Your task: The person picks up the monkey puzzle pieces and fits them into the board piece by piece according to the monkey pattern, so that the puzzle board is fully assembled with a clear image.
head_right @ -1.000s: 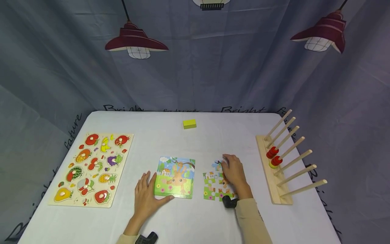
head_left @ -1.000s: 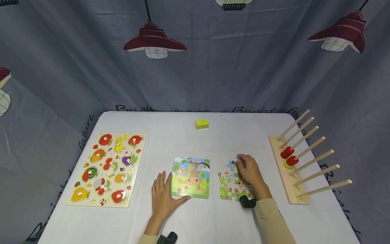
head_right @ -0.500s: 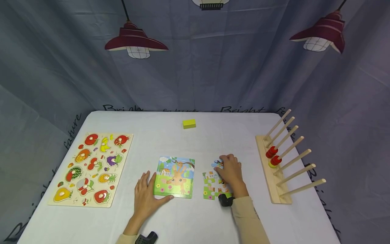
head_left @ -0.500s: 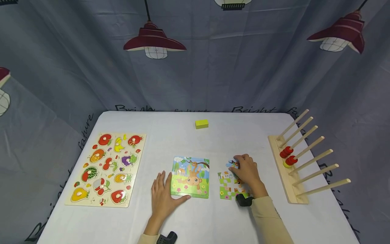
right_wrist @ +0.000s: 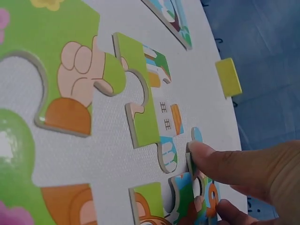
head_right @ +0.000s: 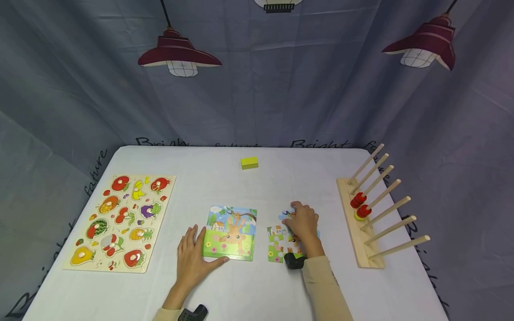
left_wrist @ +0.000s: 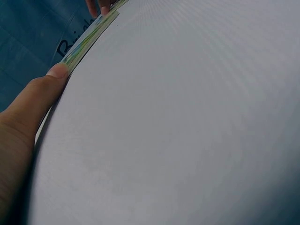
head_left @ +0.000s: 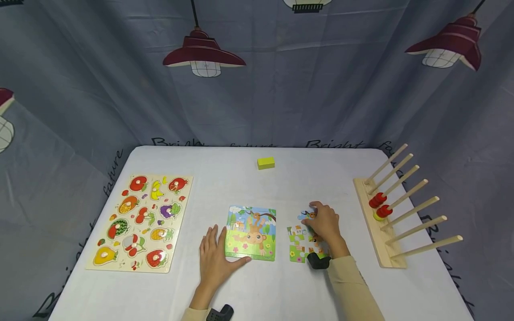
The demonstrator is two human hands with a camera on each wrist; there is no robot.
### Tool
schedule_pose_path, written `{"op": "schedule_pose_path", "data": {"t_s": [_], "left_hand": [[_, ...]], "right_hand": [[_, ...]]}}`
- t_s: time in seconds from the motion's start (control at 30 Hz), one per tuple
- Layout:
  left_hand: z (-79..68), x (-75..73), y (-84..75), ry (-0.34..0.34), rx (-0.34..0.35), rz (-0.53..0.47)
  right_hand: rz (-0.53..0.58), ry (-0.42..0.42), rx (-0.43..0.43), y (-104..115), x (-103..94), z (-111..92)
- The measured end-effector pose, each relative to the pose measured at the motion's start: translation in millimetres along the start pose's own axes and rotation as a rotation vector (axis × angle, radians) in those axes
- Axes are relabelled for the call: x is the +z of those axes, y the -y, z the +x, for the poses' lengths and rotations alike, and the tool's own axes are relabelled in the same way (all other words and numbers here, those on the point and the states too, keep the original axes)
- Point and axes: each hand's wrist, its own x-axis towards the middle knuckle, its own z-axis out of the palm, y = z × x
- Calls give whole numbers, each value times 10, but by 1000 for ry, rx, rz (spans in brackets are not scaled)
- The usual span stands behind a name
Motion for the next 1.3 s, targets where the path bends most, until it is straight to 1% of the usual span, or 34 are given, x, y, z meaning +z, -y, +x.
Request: {"op": "schedule_pose_path", "data": {"t_s": [0.13, 0.43, 0.7, 0.83, 0.9, 0.97, 1.03, 1.07, 1.13, 1.2, 1.3], "left_hand": [[0, -3, -1, -1, 1, -2], [11, -10, -3, -15, 14, -1], [14, -7, 3, -21, 18, 0], [14, -6, 7, -30, 22, 4], [13, -6, 7, -33, 25, 6], [12, -6, 8, -34, 25, 6], [10, -2, 9, -32, 24, 4], [9, 0, 9, -31, 23, 3], [3, 3, 11, -31, 23, 3], [-2, 6, 13, -33, 26, 5], [-8, 10, 13, -35, 30, 11]], "right_hand": [[20, 8, 19, -13, -10, 10], [64, 19, 16, -37, -34, 24], [186, 80, 12, -82, -78, 11], [214, 103, 11, -104, -106, 9], [235, 94, 5, -132, -99, 14], [254, 78, -19, -178, -72, 28], [270, 52, -65, -301, 21, 88], [292, 45, -81, -327, 43, 99], [289, 22, -120, -414, 110, 152], [315, 8, -120, -420, 120, 162], [380, 8, -85, -289, 36, 118]]}}
